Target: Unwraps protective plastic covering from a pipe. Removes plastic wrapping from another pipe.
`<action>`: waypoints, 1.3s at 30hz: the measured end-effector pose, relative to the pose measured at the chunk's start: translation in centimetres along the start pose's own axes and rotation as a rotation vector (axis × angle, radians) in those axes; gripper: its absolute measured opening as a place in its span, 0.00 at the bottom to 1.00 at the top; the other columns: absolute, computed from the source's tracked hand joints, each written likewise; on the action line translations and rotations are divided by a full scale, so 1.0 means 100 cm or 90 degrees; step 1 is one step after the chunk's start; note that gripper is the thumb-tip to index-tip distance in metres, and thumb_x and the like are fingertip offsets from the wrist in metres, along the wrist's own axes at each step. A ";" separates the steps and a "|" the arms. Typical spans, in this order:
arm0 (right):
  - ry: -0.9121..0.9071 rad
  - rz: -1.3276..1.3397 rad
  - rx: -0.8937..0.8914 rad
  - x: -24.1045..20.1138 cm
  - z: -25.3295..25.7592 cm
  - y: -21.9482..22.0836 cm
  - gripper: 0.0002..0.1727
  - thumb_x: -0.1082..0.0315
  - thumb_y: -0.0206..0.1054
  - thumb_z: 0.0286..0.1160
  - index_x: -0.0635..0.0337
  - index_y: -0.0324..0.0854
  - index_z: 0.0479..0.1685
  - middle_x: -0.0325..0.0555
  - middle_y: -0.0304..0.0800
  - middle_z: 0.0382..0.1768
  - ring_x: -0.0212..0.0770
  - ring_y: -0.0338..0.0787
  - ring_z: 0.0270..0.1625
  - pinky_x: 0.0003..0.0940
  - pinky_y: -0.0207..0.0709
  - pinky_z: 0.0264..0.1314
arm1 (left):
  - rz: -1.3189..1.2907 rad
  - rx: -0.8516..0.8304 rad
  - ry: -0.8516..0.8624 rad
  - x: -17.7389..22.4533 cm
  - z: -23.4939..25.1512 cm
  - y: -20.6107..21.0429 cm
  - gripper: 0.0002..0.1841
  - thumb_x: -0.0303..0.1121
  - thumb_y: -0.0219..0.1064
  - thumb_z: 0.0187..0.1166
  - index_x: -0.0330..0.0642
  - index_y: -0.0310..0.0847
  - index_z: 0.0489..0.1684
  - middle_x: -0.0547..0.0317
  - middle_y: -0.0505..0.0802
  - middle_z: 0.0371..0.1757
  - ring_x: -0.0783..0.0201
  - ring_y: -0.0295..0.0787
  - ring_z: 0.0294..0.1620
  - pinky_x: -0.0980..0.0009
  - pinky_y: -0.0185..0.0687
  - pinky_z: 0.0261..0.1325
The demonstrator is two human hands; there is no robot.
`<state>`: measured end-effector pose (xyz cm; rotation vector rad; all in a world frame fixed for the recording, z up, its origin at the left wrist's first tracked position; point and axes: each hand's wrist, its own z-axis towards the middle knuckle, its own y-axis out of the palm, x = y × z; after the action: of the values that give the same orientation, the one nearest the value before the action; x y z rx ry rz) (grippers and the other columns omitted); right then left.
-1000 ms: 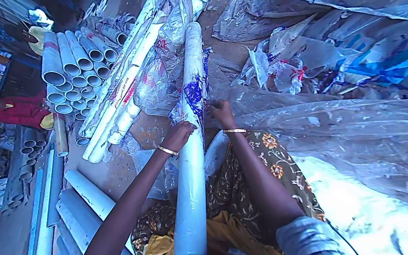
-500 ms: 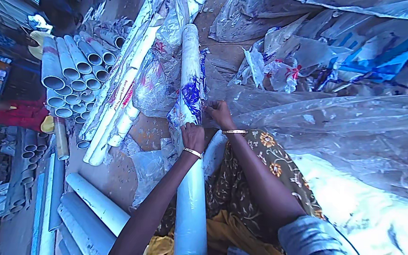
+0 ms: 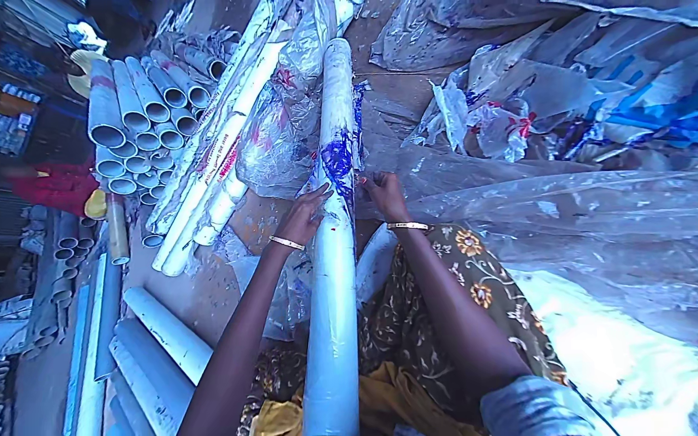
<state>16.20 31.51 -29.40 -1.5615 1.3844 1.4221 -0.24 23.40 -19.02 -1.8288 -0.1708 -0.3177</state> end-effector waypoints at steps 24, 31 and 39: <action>-0.065 -0.164 -0.132 -0.003 -0.020 0.002 0.10 0.79 0.59 0.84 0.73 0.84 0.54 0.62 0.88 0.42 0.48 0.84 0.38 0.47 0.78 0.47 | 0.079 -0.003 0.014 -0.010 -0.007 0.016 0.25 0.25 0.68 0.81 0.33 0.76 0.79 0.42 0.82 0.80 0.41 0.75 0.83 0.42 0.66 0.81; -0.004 -0.187 -0.143 0.004 -0.007 0.006 0.09 0.74 0.61 0.86 0.72 0.85 0.48 0.56 0.86 0.35 0.44 0.82 0.34 0.44 0.77 0.44 | 0.226 -0.109 -0.107 0.008 0.008 0.013 0.13 0.20 0.57 0.86 0.22 0.84 0.57 0.29 0.86 0.63 0.33 0.81 0.71 0.45 0.78 0.69; -0.164 -0.197 -0.316 0.007 -0.007 0.010 0.11 0.82 0.61 0.80 0.70 0.87 0.53 0.53 0.89 0.39 0.36 0.82 0.36 0.34 0.77 0.45 | -0.244 -0.132 -0.180 -0.033 0.005 -0.001 0.13 0.17 0.51 0.87 0.17 0.79 0.58 0.31 0.80 0.66 0.46 0.76 0.68 0.55 0.68 0.75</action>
<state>15.39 30.35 -29.72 -1.7185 0.6315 1.7724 -3.36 24.08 -20.05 -2.0380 -0.7135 -0.3513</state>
